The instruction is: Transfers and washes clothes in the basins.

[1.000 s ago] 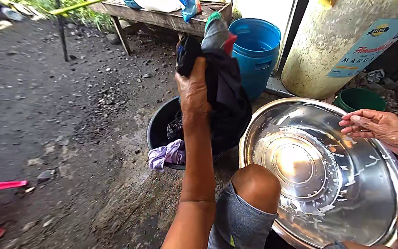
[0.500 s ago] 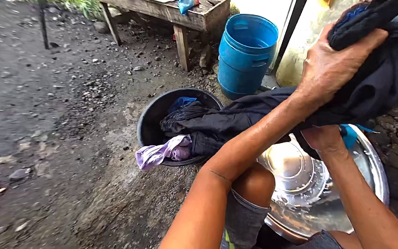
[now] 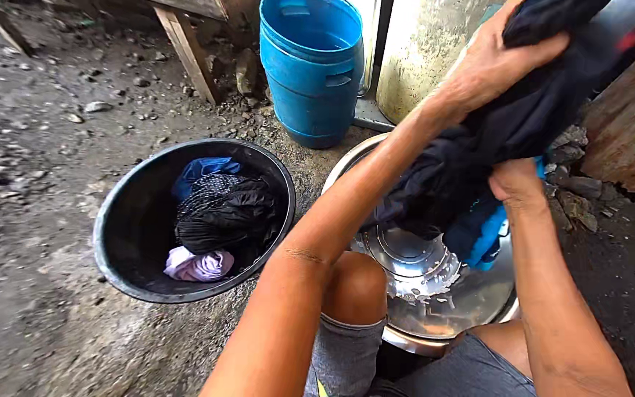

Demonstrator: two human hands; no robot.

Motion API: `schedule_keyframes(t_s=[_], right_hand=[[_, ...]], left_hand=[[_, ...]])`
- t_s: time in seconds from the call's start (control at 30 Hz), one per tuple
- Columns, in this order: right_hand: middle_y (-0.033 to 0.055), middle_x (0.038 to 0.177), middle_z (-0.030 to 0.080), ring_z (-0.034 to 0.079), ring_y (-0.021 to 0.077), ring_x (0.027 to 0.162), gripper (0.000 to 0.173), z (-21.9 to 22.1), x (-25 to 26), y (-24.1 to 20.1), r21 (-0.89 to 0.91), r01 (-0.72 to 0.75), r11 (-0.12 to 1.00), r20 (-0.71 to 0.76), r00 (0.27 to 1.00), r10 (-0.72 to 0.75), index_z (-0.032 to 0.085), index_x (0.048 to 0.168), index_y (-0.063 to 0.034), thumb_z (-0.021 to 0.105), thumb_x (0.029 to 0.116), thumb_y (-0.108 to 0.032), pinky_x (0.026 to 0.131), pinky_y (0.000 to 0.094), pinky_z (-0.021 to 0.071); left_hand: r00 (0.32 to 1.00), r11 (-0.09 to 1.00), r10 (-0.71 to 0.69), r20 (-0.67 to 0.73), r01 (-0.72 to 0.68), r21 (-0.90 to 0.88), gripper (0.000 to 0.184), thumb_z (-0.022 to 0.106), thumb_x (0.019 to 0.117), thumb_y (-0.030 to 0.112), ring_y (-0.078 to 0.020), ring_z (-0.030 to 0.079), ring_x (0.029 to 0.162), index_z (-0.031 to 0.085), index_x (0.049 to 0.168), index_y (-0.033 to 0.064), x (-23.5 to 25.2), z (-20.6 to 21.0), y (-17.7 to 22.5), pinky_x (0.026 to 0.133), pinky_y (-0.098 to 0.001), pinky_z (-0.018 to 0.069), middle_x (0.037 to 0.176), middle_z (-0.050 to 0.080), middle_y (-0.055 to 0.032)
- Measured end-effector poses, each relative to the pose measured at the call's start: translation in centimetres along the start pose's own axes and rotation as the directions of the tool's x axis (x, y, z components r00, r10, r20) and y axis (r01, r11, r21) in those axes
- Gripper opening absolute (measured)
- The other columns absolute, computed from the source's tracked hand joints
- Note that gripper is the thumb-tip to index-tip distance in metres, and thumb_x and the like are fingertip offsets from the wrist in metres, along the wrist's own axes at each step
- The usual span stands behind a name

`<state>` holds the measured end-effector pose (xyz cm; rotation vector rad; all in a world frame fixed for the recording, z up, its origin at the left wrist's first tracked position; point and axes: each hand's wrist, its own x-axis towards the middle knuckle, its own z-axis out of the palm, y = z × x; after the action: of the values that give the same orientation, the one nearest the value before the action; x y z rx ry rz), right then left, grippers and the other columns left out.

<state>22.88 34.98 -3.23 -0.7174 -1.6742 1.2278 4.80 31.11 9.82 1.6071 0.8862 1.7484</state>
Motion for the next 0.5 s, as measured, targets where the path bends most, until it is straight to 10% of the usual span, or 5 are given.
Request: schedule_keyframes(t_s=[0.07, 0.13, 0.27, 0.37, 0.5], right_hand=[[0.0132, 0.119, 0.065, 0.064, 0.0189, 0.111, 0.053, -0.3, -1.0, 4.0, -0.46, -0.191, 0.867, 0.037, 0.972, 0.234, 0.054, 0.135, -0.0002, 0.074, 0.0863, -0.003, 0.095, 0.04, 0.0553], [0.0332, 0.134, 0.059, 0.057, 0.0455, 0.127, 0.065, 0.3, -1.3, 7.5, -0.841, -0.225, 0.493, 0.121, 0.808, 0.576, 0.048, 0.144, 0.0082, 0.076, 0.0878, -0.009, 0.107, 0.064, 0.0441], [0.0238, 0.126, 0.064, 0.068, 0.0329, 0.104, 0.039, 0.8, -1.1, 12.1, -0.962, -0.205, 0.182, 0.081, 0.422, 0.903, 0.058, 0.137, -0.0014, 0.046, 0.1095, -0.026, 0.09, 0.0503, 0.0539], [0.0236, 0.12, 0.066, 0.068, 0.032, 0.094, 0.037, -0.3, -0.3, 13.4, -0.936, -0.236, 0.263, 0.132, 0.457, 0.88, 0.061, 0.135, -0.0037, 0.044, 0.1108, -0.026, 0.086, 0.0495, 0.0532], [0.0283, 0.123, 0.065, 0.067, 0.0416, 0.105, 0.039, -1.1, -0.3, 16.2, -0.897, -0.295, 0.33, 0.056, 0.664, 0.745, 0.063, 0.13, -0.001, 0.063, 0.1023, -0.029, 0.092, 0.0602, 0.0514]], left_hand=[[0.959, 0.914, -0.129, 0.253, 0.015, 0.406, 0.06, 0.079, 0.0787, 0.007, -0.0184, 0.064, 0.114, 0.057, 0.134, -0.0028, -2.0, -2.8, -3.0, 0.102, -0.0376, 0.0532, 0.123, 0.067, -0.015], [0.794, 0.619, -0.525, 0.307, 0.108, 0.778, 0.074, 0.087, 0.08, 0.018, -0.0329, 0.061, 0.124, 0.053, 0.144, 0.0048, -5.2, -4.8, -5.4, 0.105, -0.0548, 0.0484, 0.134, 0.062, -0.0206], [0.698, 0.385, -0.708, 0.109, 0.251, 0.888, 0.061, 0.072, 0.095, 0.02, -0.0411, 0.051, 0.136, 0.049, 0.149, 0.0039, -11.8, -10.3, -7.6, 0.113, -0.0606, 0.0382, 0.146, 0.053, -0.0246], [0.73, 0.284, -0.68, -0.069, 0.349, 0.893, 0.042, 0.066, 0.1009, 0.025, -0.0406, 0.06, 0.126, 0.062, 0.137, 0.0046, -16.8, -16.1, -2.4, 0.107, -0.0636, 0.0434, 0.133, 0.064, -0.0224], [0.747, -0.047, -0.486, -0.455, 0.497, 0.866, 0.061, 0.074, 0.094, 0.041, -0.0552, 0.046, 0.133, 0.058, 0.14, 0.0043, -25.2, -25.5, 3.4, 0.102, -0.0784, 0.0366, 0.142, 0.054, -0.0287]])
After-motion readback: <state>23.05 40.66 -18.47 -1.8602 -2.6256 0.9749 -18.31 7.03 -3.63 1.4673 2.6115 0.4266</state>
